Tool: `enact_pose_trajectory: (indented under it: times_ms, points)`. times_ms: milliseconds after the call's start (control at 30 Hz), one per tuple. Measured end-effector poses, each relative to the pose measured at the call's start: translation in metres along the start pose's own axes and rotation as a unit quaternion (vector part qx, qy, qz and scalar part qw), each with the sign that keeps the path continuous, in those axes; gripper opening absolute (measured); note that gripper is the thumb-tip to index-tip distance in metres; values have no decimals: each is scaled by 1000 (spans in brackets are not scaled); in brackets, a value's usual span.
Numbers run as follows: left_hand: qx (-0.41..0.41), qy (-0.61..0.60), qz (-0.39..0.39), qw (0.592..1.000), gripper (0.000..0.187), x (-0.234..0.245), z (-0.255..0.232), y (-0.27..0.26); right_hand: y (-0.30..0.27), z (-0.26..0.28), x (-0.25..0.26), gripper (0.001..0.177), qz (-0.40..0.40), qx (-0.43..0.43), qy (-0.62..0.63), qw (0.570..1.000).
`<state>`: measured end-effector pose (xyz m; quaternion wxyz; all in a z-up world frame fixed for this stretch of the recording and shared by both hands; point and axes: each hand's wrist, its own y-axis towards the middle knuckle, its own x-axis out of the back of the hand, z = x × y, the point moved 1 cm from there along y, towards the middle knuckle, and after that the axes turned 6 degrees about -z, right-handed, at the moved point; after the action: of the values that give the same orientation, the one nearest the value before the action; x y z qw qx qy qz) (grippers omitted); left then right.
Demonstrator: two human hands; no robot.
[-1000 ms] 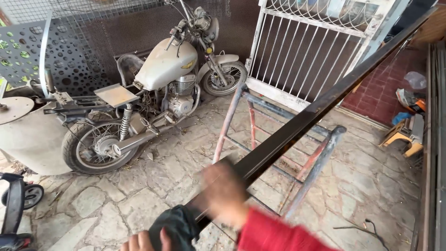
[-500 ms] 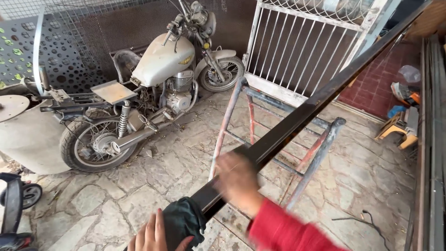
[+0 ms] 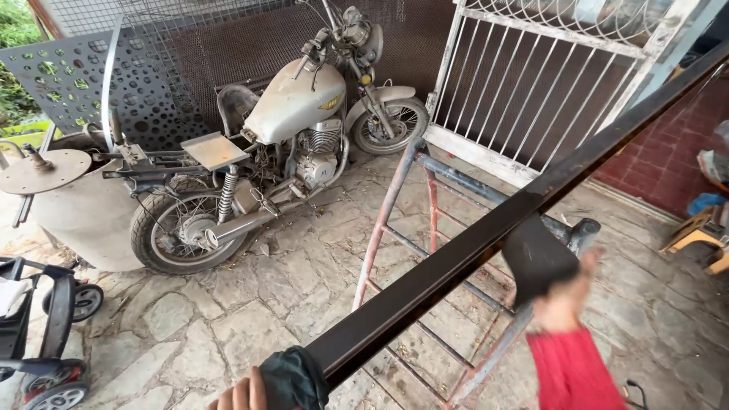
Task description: Sanding a long metal beam with sandpaper and wiping it with a cloth to prepare the surface for further work.
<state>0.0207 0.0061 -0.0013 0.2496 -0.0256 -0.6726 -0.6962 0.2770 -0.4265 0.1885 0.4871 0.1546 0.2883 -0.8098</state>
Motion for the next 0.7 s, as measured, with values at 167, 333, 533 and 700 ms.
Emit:
enact_pose_trajectory:
  times_ms: [167, 333, 533, 700]
  points:
    - [-69, 41, 133, 988, 113, 1, -69, 64, -22, 25, 39, 89, 17, -73, -51, 996]
    - [-104, 32, 175, 978, 101, -18, -169, 133, 46, 31, 125, 87, 25, -71, -20, 997]
    - [-99, 33, 172, 980, 89, -87, -302, 183, 59, 94, 198, 72, -35, -17, 32, 999]
    - [-69, -11, 58, 996, 85, -164, -407, 198, 33, 152, 233, 72, -17, -32, 37, 999]
